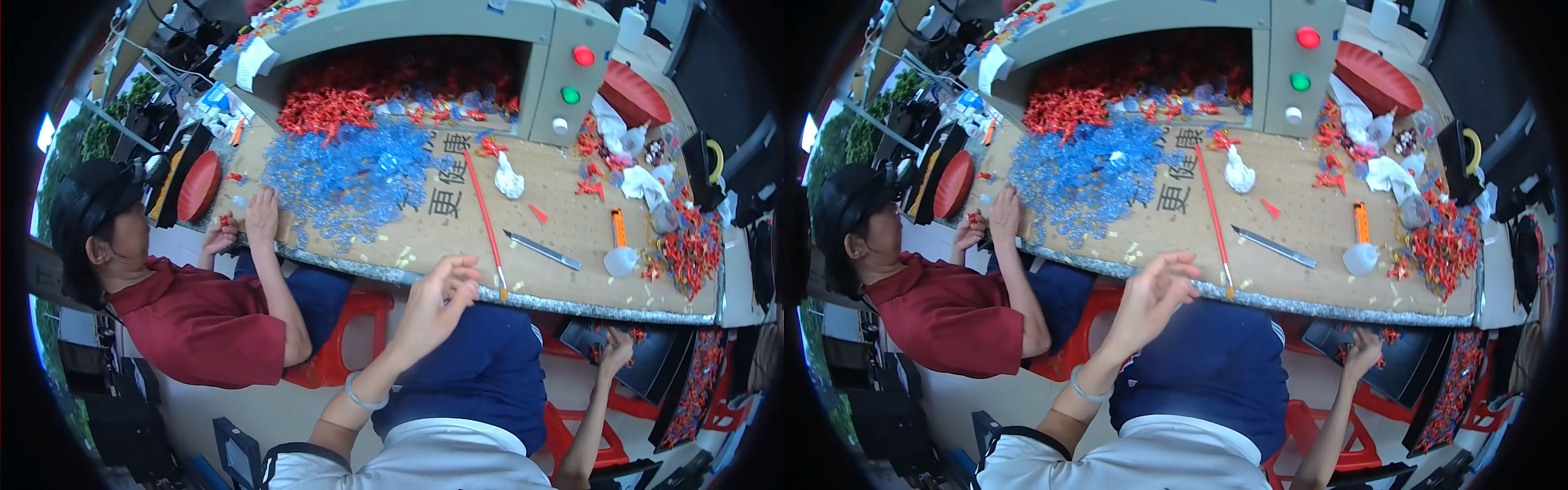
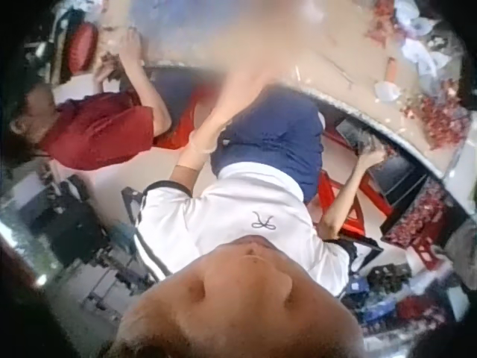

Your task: Assemble small plastic toy figures and glue components together.

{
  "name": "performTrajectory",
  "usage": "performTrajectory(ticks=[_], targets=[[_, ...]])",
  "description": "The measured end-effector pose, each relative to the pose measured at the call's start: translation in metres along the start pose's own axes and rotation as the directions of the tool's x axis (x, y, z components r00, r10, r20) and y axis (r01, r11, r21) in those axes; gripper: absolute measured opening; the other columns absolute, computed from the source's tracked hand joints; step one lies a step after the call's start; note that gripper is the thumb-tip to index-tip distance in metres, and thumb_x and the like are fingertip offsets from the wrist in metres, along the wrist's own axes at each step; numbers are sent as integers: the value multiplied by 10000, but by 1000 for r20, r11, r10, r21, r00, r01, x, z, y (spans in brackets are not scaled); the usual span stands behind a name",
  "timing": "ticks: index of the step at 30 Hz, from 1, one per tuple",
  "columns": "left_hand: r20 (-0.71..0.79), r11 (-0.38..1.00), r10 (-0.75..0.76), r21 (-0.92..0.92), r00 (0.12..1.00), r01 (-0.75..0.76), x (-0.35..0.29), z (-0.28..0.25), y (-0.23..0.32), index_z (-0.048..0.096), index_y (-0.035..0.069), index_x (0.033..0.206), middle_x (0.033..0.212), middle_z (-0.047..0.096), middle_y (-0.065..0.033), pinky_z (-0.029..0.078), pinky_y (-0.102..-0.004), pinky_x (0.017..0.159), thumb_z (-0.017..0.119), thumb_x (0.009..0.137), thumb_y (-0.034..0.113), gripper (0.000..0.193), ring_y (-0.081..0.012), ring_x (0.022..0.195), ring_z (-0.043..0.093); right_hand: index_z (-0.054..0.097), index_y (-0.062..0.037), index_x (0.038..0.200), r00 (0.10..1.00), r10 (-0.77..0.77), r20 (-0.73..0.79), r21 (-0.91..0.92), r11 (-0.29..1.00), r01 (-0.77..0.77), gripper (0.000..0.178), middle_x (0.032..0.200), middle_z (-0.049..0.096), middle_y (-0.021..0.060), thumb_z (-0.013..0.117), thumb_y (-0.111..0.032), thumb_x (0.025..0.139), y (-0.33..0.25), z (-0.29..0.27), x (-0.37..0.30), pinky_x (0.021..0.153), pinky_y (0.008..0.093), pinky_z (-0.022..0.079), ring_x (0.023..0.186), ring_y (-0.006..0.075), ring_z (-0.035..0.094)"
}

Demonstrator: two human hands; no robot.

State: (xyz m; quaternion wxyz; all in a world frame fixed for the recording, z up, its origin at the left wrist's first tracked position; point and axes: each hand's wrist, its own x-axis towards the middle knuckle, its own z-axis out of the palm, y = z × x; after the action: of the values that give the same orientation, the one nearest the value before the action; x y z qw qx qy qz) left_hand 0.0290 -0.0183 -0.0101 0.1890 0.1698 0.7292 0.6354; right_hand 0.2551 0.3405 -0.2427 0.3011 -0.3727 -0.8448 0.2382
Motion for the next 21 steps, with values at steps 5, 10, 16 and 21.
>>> performTrajectory(ticks=[5,10,16,21], targets=[[-160,985,126,141,979,-104,82,-32,9,501,-56,1174,1008,625,-112,521,-257,700,514,926,87,287,-140,802,643,585,24,762,994,-11,107,-74,997,19,134,706,611,81,621,137,701,-76,-46,-19,681,326,475,693,194,577],[-328,854,410,466,851,-232,191,-81,-11,564,-46,1063,914,654,-165,525,-312,678,577,874,101,240,-224,786,667,707,-12,776,970,-99,220,286,958,33,114,714,591,112,709,17,666,-209,-52,-45,696,334,460,683,261,577],[-102,612,526,735,844,-293,348,-62,10,555,55,1150,1109,561,-244,458,-476,868,550,802,42,349,-425,1025,532,729,-113,892,827,-398,398,292,909,297,162,808,612,68,716,-74,735,-293,-65,-26,735,360,425,786,249,575],[43,434,540,842,841,-322,396,-83,-11,518,85,1243,1246,513,-211,411,-465,957,569,831,171,423,-384,1166,477,727,-92,887,811,-389,437,345,905,248,178,811,618,77,705,-23,725,-313,-61,-25,741,346,433,781,254,586]])
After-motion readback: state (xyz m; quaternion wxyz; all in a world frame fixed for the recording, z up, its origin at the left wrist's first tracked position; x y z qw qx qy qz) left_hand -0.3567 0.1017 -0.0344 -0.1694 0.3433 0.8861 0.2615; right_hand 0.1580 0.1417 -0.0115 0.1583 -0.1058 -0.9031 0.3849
